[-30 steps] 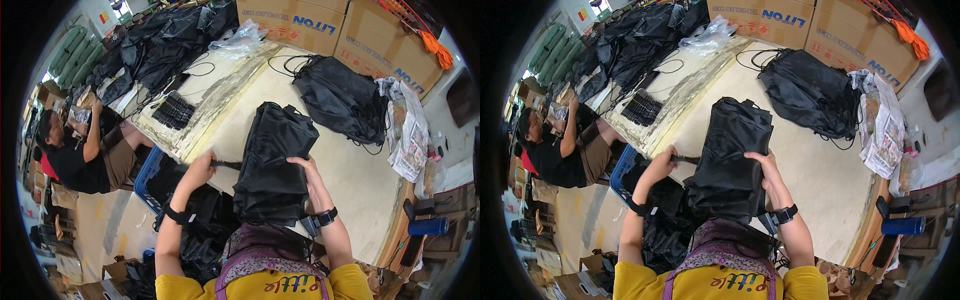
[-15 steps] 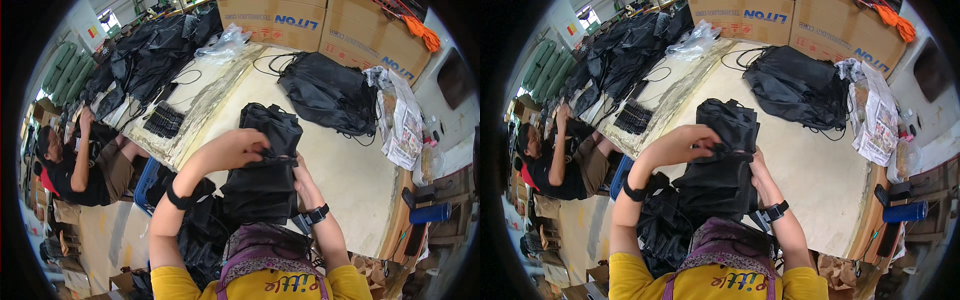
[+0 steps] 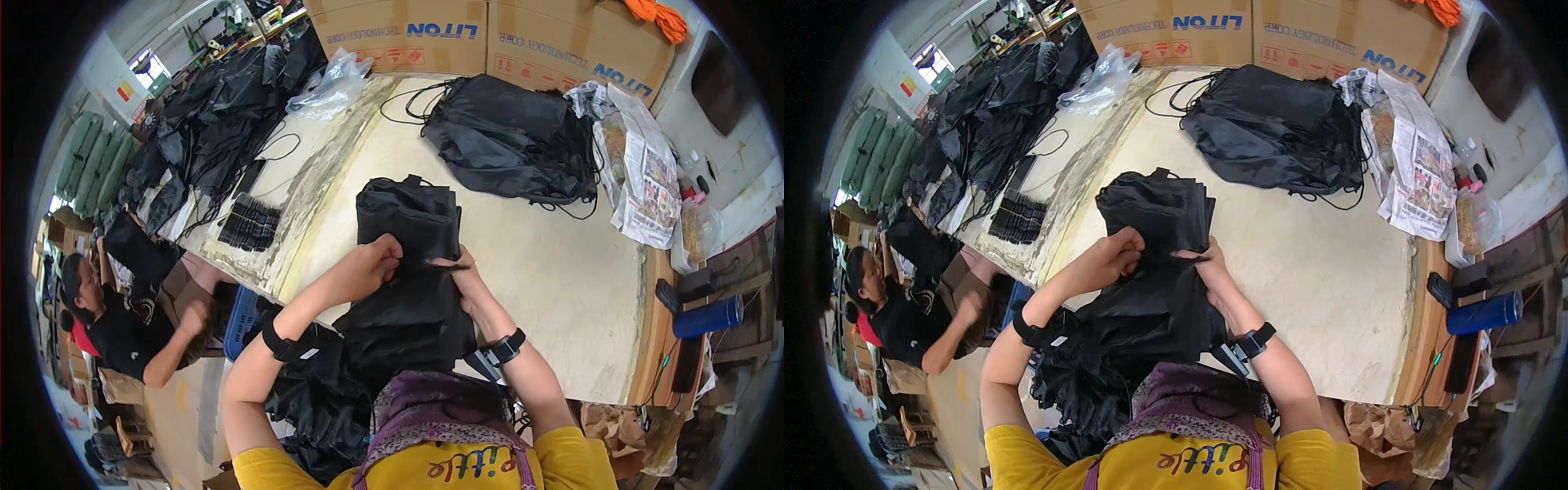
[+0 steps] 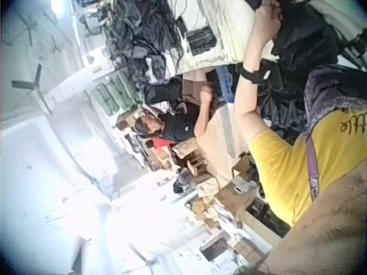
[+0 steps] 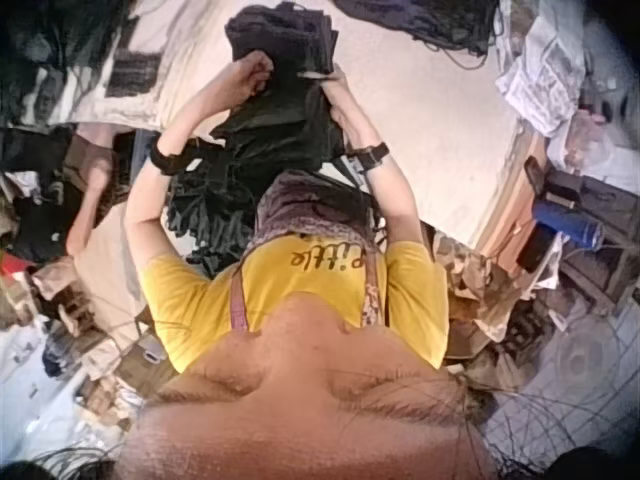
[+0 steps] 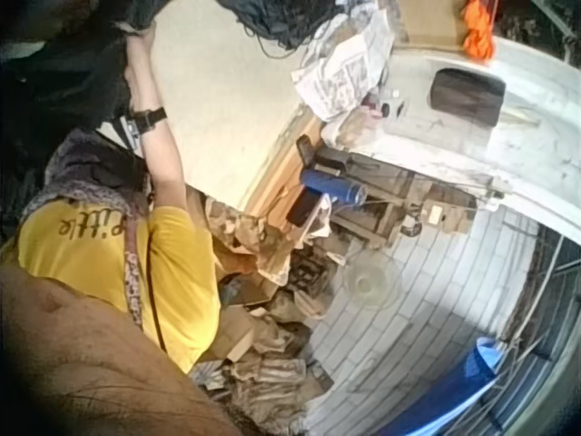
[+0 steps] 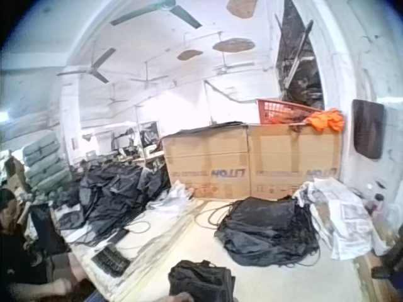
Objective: Folding and stacking black drawstring bags on a work table.
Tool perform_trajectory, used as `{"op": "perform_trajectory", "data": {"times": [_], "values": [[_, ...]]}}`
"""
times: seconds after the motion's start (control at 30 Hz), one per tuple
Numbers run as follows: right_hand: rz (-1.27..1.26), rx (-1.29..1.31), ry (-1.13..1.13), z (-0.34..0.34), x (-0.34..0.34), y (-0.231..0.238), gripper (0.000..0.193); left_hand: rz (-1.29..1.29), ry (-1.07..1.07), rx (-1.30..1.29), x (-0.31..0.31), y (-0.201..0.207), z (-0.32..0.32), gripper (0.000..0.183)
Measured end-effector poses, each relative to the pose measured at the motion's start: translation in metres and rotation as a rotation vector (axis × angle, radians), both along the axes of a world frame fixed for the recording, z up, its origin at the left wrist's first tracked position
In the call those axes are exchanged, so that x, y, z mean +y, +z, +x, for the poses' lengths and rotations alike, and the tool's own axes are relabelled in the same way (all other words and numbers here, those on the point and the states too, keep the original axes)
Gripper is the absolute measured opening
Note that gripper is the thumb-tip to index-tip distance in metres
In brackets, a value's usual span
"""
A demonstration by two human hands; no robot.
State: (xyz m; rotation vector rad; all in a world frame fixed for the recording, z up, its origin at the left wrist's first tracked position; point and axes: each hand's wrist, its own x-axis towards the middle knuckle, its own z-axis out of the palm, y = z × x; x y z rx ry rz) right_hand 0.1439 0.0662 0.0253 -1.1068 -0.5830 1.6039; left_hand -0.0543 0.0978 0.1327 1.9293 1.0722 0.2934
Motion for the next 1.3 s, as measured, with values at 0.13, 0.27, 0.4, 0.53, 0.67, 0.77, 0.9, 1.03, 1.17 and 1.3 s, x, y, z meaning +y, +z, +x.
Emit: {"op": "perform_trajectory", "data": {"times": [0.13,0.27,0.4,0.53,0.67,0.77,0.9,1.03,1.17,1.3], "values": [[0.061,0.07,-0.025,0.001,0.0,-0.007,0.059,-0.057,-0.018,0.001,0.008,0.019,-0.004,0.012],[-0.026,-0.001,0.051,0.002,0.001,0.006,0.065,0.013,0.033,-0.171,0.014,0.027,-0.024,0.012],[0.004,0.004,0.043,0.003,0.003,-0.001,0.067,-0.009,0.12,-0.349,0.011,0.036,-0.021,0.013],[0.009,-0.024,0.027,0.001,0.004,-0.004,0.068,-0.059,0.239,-0.493,-0.004,0.069,0.006,0.016],[0.084,0.104,0.064,0.005,-0.004,0.006,0.058,-0.093,-0.287,-0.353,-0.006,0.053,0.046,0.017],[0.179,0.138,0.001,0.0,-0.007,-0.028,0.047,-0.233,-0.389,-0.312,0.01,0.014,0.07,0.013],[0.33,-0.253,-0.158,-0.007,0.006,-0.061,0.044,-0.005,-0.497,-0.33,0.035,-0.045,0.062,0.012],[0.276,-0.375,-0.095,-0.011,0.017,-0.071,0.052,-0.207,-0.364,-0.42,0.029,-0.056,0.063,0.012],[0.26,0.199,-0.121,-0.014,0.021,-0.086,0.054,-0.388,-0.263,-0.518,0.03,-0.041,0.064,0.013],[0.092,-0.252,0.051,-0.007,0.019,-0.06,0.058,-0.167,-0.461,-0.212,0.041,0.013,0.058,0.011]]}}
